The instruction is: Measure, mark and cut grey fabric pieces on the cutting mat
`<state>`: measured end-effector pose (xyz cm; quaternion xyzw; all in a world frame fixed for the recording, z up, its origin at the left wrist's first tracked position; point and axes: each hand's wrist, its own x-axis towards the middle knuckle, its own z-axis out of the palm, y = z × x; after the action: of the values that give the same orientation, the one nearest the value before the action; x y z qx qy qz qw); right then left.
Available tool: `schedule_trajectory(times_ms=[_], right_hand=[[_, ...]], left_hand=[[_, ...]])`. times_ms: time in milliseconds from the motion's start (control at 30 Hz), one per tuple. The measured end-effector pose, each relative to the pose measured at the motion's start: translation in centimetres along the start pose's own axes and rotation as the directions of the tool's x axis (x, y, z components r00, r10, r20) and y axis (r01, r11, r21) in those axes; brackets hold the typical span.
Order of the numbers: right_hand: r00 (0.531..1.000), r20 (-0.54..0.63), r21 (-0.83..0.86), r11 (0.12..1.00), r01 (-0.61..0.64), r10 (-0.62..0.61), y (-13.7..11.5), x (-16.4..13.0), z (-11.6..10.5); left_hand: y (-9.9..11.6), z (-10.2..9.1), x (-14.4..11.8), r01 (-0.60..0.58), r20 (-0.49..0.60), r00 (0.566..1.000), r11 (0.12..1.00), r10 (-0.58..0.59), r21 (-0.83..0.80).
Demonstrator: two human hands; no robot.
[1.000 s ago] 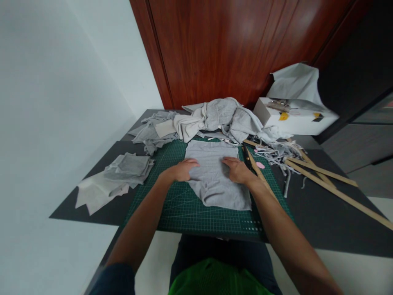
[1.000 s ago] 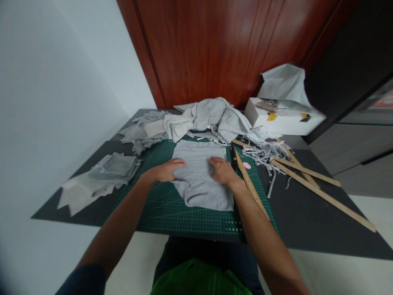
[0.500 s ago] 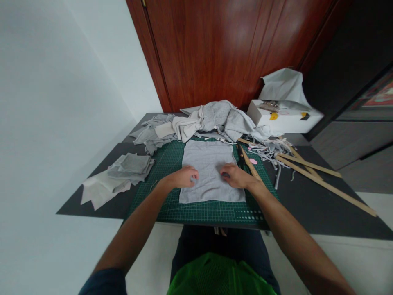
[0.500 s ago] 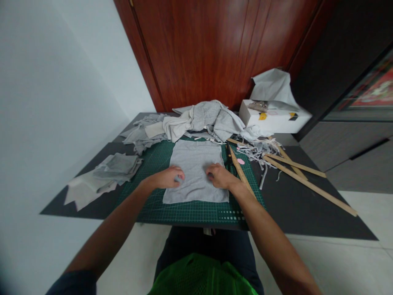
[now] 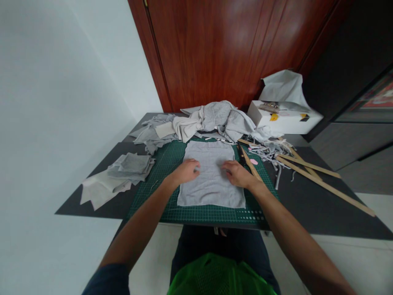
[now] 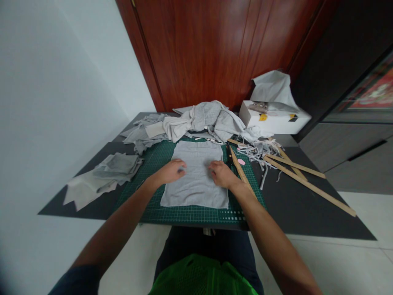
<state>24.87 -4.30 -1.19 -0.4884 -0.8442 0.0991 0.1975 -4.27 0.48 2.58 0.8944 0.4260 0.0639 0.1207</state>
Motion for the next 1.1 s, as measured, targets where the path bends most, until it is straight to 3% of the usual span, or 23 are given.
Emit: schedule_trajectory(times_ms=[67, 200, 333, 433, 500, 567, 633, 767, 867, 1000, 1100], right_hand=[[1.000, 0.018, -0.051, 0.999, -0.015, 0.016, -0.1, 0.2, 0.5], [1.000, 0.026, -0.058, 0.998, -0.001, 0.002, -0.3, 0.0, 0.9], [0.999, -0.013, -0.083, 0.996, -0.042, 0.041, -0.4, -0.1, 0.3], [0.995, -0.015, -0.136, 0.985, -0.103, 0.102, -0.9, 0.2, -0.2], [0.993, -0.004, -0.153, 0.982, -0.113, 0.114, -1.6, 0.4, -0.3], [0.995, 0.013, -0.149, 0.984, -0.099, 0.102, -2.4, 0.4, -0.3], [0.996, 0.042, -0.142, 0.987, -0.077, 0.084, -3.2, 0.1, 0.0], [0.993, 0.096, -0.159, 0.985, -0.060, 0.076, -3.9, -0.6, 0.4], [0.992, 0.068, -0.155, 0.983, -0.098, 0.110, -3.6, -0.6, 0.3], [0.977, -0.059, -0.188, 0.959, -0.214, 0.206, -2.8, 0.2, 0.0], [0.967, -0.067, -0.234, 0.938, -0.256, 0.248, -2.6, 0.6, 0.2]], left_hand=[[-0.2, 0.9, 0.7, -0.038, -0.082, 0.996, 0.999, 0.038, 0.007], [-0.3, 1.6, 0.1, 0.031, 0.002, 0.999, 0.996, -0.032, 0.084], [1.0, 0.2, -0.9, 0.186, 0.063, 0.977, 0.960, -0.203, 0.211], [2.3, -1.0, -0.2, 0.287, 0.080, 0.945, 0.922, -0.316, 0.261], [2.7, -1.1, 0.6, 0.221, 0.045, 0.971, 0.950, -0.236, 0.221], [2.7, -0.5, 1.4, 0.065, 0.022, 0.997, 0.985, -0.069, 0.160], [2.3, 0.5, 1.8, -0.031, 0.045, 0.999, 0.993, 0.026, 0.118], [1.5, 2.2, 1.7, 0.038, 0.158, 0.986, 0.995, -0.052, 0.089], [1.4, 2.3, 1.4, 0.032, 0.198, 0.979, 0.996, -0.049, 0.086], [2.0, 2.4, 1.6, 0.049, 0.069, 0.996, 0.993, -0.056, 0.107], [2.4, 3.2, 1.8, 0.127, 0.001, 0.992, 0.986, -0.128, 0.110]])
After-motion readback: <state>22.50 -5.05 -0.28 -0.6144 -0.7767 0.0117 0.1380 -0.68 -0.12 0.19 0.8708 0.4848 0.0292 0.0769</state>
